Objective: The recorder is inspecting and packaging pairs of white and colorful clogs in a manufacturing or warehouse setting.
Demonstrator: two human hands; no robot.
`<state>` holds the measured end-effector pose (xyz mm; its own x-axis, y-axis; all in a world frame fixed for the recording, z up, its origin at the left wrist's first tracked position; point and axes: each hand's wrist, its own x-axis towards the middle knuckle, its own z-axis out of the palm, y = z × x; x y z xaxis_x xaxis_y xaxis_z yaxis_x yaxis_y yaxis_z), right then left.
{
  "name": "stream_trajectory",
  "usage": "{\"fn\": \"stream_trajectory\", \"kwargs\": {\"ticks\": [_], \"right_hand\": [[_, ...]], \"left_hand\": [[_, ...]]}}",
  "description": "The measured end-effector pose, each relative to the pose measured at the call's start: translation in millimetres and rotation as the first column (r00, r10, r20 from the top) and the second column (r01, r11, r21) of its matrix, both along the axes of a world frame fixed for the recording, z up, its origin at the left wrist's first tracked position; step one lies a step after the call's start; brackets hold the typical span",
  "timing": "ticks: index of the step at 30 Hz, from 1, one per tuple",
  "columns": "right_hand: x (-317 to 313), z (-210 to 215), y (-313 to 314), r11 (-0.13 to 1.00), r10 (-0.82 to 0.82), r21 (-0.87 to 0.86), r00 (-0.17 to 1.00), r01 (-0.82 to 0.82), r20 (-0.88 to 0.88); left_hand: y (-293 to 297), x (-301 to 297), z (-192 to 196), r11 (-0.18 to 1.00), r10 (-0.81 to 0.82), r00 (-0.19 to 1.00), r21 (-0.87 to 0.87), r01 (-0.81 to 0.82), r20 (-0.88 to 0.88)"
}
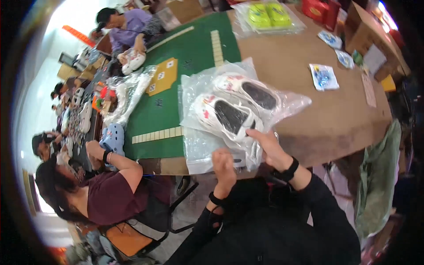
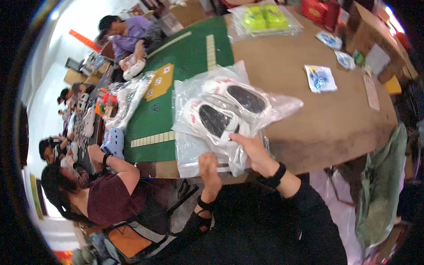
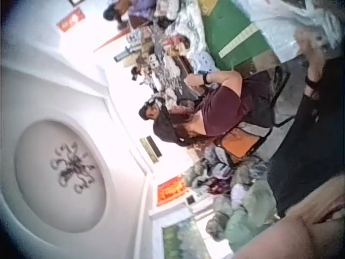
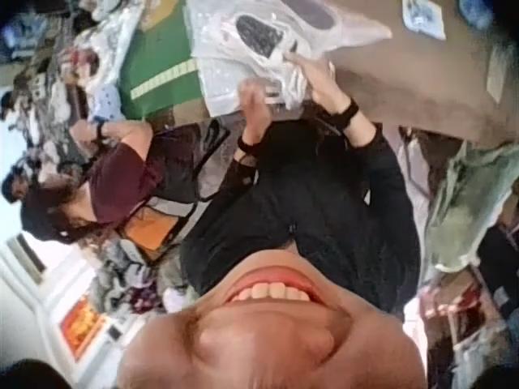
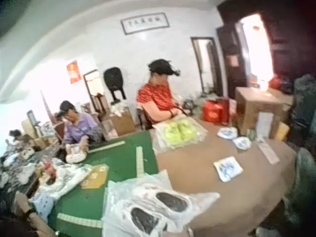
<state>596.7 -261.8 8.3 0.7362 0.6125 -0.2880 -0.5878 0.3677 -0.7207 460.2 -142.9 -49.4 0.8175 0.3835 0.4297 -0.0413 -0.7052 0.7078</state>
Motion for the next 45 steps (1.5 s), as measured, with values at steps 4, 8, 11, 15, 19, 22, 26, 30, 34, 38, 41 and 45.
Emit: {"fn": "stream_trajectory", "kwargs": {"ticks": [4,8,11,15,19,22,26,30,34,38,41,45], "right_hand": [[-3.7,0.8,-3.4,0.992,-0.095,-0.071,0.994,0.099,0.058],[-15.9,13.4,-14.1,0.985,-0.114,-0.098,0.961,0.143,0.252],[-15.8,10.5,-24.5,0.987,-0.063,-0.128,0.961,0.101,0.269],[-15.9,21.4,-34.9,0.999,-0.029,-0.036,0.971,0.039,0.237],[-15.7,30.4,-38.3,0.989,-0.143,-0.007,0.975,0.146,0.169],[-9.7,37.6,-43.0,0.962,-0.261,0.096,0.965,0.257,0.029],[1.2,28.9,-41.7,0.861,-0.468,0.239,0.884,0.449,0.023],[10.7,9.0,-25.0,0.803,-0.576,0.113,0.81,0.586,-0.109],[23.7,-3.1,-24.9,0.833,-0.494,0.113,0.82,0.542,-0.289],[43.2,-24.9,-26.7,0.818,-0.461,0.194,0.818,0.542,-0.344],[52.5,-34.5,-25.0,0.809,-0.475,0.214,0.823,0.548,-0.31],[55.0,-39.9,-23.2,0.814,-0.478,0.198,0.823,0.546,-0.306]], "left_hand": [[-17.8,10.7,-5.1,0.959,0.25,0.934,0.198,-0.202,-0.256],[-12.8,-0.8,-35.5,0.897,0.208,0.929,0.438,-0.056,-0.306],[-13.5,-1.9,-42.7,0.957,0.127,0.933,0.29,-0.026,-0.336],[-21.5,0.1,-34.4,0.911,0.192,0.934,0.41,-0.055,-0.301],[-26.0,9.5,-23.2,0.825,0.33,0.882,0.557,-0.096,-0.337],[-30.0,17.3,-11.6,0.793,0.364,0.882,0.596,-0.126,-0.298],[-32.1,20.9,-8.1,0.779,0.39,0.883,0.605,-0.165,-0.26],[-29.7,21.0,-5.4,0.78,0.387,0.887,0.603,-0.169,-0.252],[-30.4,19.8,-6.1,0.785,0.404,0.876,0.591,-0.185,-0.263],[-30.7,19.9,-8.4,0.795,0.384,0.891,0.578,-0.185,-0.243],[-31.7,19.2,-8.0,0.797,0.379,0.898,0.572,-0.193,-0.224],[-31.7,19.2,-7.0,0.804,0.373,0.902,0.562,-0.197,-0.219]]}}
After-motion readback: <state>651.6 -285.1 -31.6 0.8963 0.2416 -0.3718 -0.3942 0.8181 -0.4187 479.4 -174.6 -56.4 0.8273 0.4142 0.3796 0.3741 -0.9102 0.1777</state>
